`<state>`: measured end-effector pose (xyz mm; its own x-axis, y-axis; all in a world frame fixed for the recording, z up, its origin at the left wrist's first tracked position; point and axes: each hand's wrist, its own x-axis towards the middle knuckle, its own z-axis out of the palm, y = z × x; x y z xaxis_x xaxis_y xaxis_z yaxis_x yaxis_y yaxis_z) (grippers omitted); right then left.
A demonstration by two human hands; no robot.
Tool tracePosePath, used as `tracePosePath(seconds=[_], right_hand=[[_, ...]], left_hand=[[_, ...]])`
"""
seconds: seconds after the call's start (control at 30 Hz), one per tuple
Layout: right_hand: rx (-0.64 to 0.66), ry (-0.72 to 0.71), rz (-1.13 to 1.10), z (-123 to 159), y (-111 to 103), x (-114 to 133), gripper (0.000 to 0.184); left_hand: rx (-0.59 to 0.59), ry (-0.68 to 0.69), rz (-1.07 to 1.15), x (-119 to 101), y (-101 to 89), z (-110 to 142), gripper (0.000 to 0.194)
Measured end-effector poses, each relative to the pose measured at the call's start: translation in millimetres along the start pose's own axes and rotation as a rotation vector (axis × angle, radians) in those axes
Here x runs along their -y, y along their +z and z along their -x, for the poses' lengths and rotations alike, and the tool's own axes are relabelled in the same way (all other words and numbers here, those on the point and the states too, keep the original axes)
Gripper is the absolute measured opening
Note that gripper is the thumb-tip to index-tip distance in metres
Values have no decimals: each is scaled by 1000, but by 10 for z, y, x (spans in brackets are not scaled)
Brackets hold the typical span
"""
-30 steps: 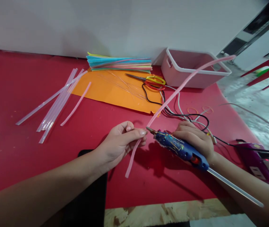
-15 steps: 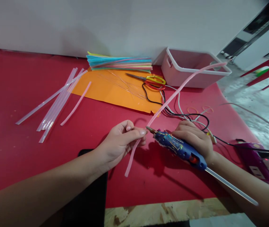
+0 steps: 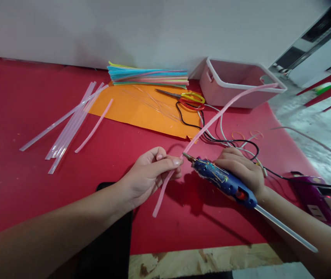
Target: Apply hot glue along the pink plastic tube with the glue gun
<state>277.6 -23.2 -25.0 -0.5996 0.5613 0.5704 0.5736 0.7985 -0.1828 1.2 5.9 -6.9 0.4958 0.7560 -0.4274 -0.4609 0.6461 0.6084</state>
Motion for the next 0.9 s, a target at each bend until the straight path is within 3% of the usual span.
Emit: tracePosePath(seconds=[0.9], right_hand=[[-22, 21, 21, 64, 7, -65, 18]], left_hand=[[-7, -1, 13, 12, -9, -8, 47]])
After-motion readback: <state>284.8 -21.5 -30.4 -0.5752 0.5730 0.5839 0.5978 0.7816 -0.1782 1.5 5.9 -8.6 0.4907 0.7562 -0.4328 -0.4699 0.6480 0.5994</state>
